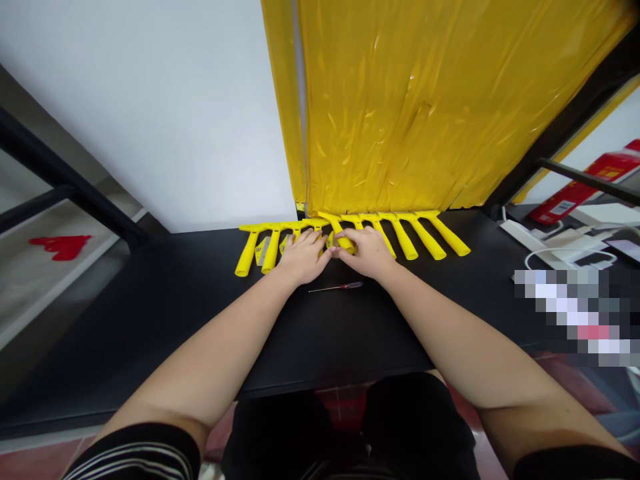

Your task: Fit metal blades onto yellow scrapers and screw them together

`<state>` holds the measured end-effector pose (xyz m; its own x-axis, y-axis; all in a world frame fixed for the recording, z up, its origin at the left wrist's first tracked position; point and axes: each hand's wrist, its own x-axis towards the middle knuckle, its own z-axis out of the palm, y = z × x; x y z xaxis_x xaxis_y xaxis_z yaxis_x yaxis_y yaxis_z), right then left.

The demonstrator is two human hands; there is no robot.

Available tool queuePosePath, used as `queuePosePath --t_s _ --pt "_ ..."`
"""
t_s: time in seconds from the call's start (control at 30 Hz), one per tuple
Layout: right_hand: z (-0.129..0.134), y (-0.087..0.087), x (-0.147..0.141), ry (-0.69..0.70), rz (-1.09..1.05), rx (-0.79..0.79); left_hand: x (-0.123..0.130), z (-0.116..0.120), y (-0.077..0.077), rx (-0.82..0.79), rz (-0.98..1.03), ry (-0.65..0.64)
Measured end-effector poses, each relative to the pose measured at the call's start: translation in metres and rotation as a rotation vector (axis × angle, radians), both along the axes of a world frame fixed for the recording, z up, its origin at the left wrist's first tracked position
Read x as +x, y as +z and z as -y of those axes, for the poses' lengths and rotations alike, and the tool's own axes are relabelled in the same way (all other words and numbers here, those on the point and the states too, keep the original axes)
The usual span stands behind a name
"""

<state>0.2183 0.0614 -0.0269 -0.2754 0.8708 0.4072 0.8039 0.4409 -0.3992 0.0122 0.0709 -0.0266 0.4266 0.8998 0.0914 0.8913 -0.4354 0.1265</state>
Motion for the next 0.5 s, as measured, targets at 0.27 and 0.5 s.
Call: queuePosePath --t_s 0.27,0.5 --pt "-0.009 -0.007 0.005 -0.194 -0.628 -0.169 0.001 0.004 0.001 0.047 -0.019 -0.043" --pt "-0.015 -0.005 0.015 -0.151 -0.91 -0.185 0.003 0.004 0.001 0.028 -0.04 -0.173"
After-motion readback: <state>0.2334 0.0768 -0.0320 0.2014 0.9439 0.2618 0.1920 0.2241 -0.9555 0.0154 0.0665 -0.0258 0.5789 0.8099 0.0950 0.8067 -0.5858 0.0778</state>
